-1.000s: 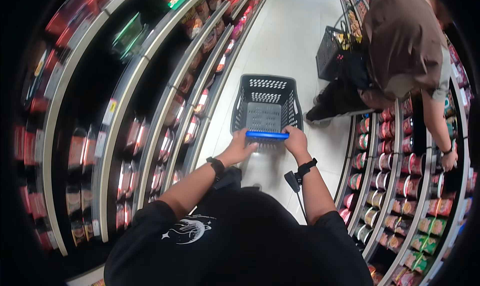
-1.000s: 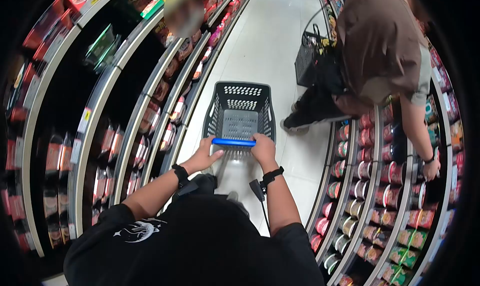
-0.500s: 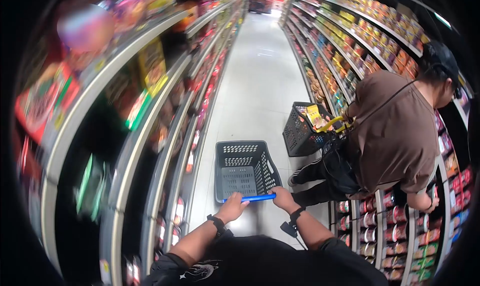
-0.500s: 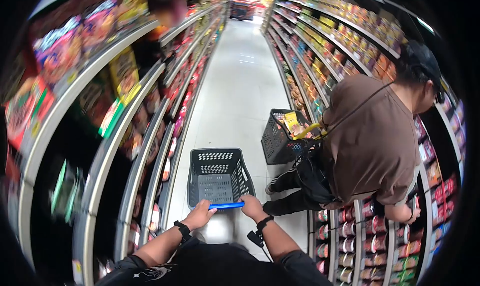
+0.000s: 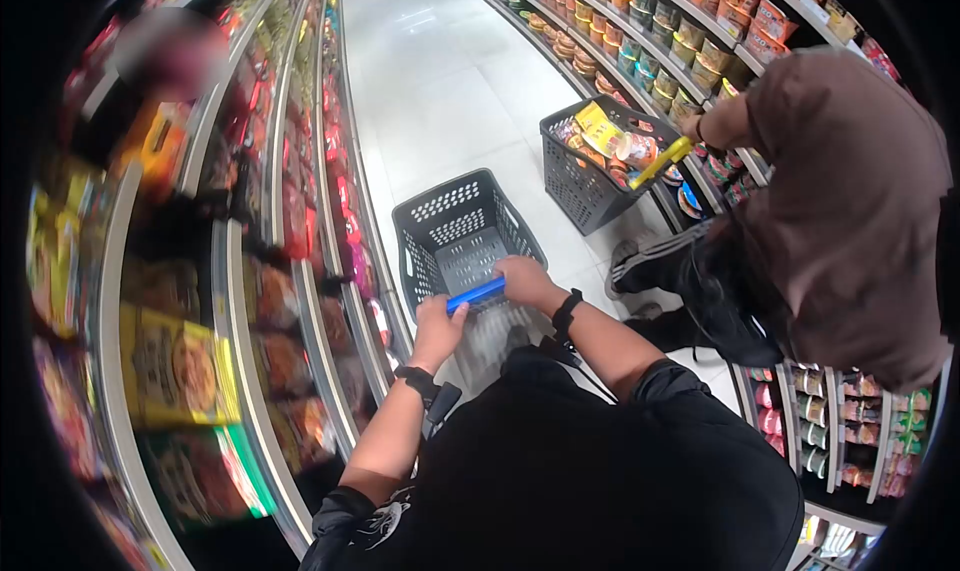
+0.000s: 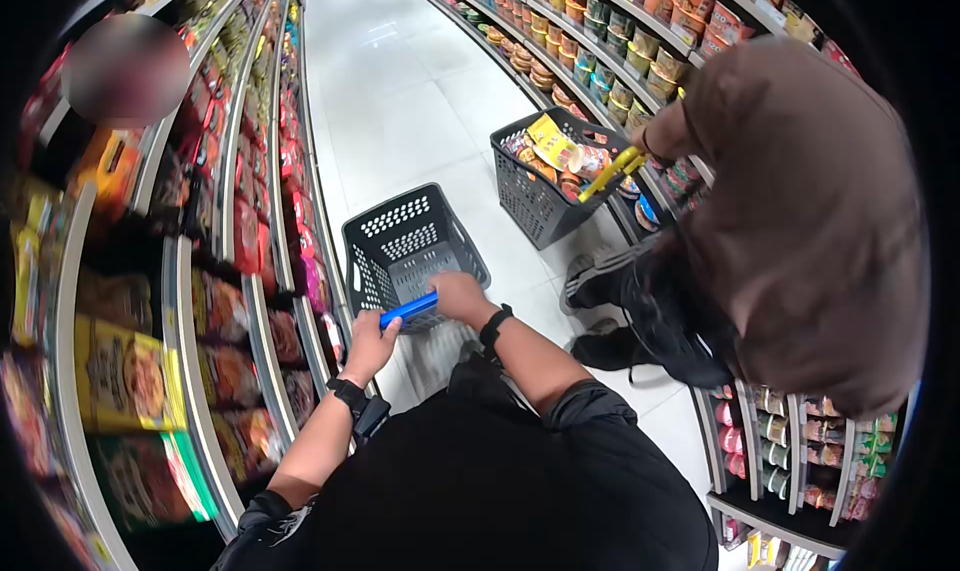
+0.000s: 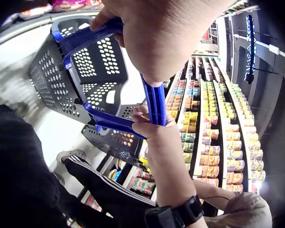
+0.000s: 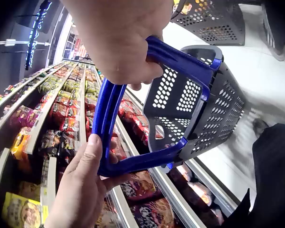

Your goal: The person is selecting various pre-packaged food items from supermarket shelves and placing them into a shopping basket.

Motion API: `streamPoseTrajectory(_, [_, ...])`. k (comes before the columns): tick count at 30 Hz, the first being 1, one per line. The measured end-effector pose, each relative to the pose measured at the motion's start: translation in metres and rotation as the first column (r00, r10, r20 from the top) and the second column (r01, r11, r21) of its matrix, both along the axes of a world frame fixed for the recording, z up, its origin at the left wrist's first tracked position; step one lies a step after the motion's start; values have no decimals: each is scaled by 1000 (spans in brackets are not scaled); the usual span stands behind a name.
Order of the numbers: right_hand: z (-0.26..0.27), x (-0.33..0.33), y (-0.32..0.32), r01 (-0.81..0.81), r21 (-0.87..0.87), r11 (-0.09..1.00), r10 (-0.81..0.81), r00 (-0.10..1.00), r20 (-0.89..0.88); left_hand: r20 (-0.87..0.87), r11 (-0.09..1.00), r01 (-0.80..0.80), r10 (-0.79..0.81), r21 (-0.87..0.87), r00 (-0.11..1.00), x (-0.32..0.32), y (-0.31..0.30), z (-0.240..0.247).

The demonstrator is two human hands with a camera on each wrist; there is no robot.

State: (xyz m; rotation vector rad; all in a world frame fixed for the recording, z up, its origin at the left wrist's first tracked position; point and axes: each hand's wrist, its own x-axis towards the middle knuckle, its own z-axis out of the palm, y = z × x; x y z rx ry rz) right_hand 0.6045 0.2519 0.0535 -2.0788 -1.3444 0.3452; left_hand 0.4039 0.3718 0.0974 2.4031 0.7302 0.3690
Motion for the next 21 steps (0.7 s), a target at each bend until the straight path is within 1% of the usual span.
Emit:
streamPoseTrajectory(4, [4, 71, 99, 3, -118, 993, -2, 1000, 4, -257, 1000, -23, 18, -18, 966, 80, 98, 0])
streamPoseTrajectory(5, [7, 84, 118, 19, -130, 991, -19, 1000, -2, -246, 999, -40, 34, -20, 969, 94, 115, 2])
streamPoseTrajectory(7, [14, 115, 160, 17, -165, 986, -17, 1000, -3, -155, 999, -33, 36, 22, 987, 125, 156, 1])
streamPoseTrajectory(10, [16, 163, 226, -19, -176, 984, 18, 1000, -4, -157, 999, -28, 32, 30, 987, 171, 223, -1])
streamPoseTrajectory(13, [9, 215, 291, -27, -90, 996, 28, 1000, 1, -156, 999, -29, 33, 30, 987, 221, 290, 10])
streamPoseTrajectory(14, [11, 233, 314, -26, -102, 994, 24, 1000, -15, -148, 999, -28, 32, 28, 988, 239, 313, 14])
streamPoseTrajectory(16, [20, 265, 359, -13, -148, 989, 7, 999, -41, -127, 1000, 5, -8, -31, 992, 273, 369, 13])
streamPoseTrajectory(17, [20, 276, 378, -33, -200, 979, 26, 999, -37, -113, 998, 31, -38, -63, 993, 289, 393, 16])
streamPoseTrajectory(18, [15, 287, 393, -47, -241, 969, 41, 999, -30, -193, 992, 16, -41, -129, 980, 307, 416, 20])
streamPoseTrajectory(19, [12, 312, 425, -55, -261, 964, 60, 998, 13, -202, 978, -2, -41, -207, 978, 319, 440, 21])
streamPoseTrajectory(20, [-4, 334, 447, -67, -207, 976, 82, 995, 63, -149, 993, 46, -62, -108, 987, 336, 466, 2])
streamPoseTrajectory(21, [3, 350, 467, -84, -211, 974, 102, 992, 76, -185, 992, 67, -87, -111, 979, 353, 490, 2])
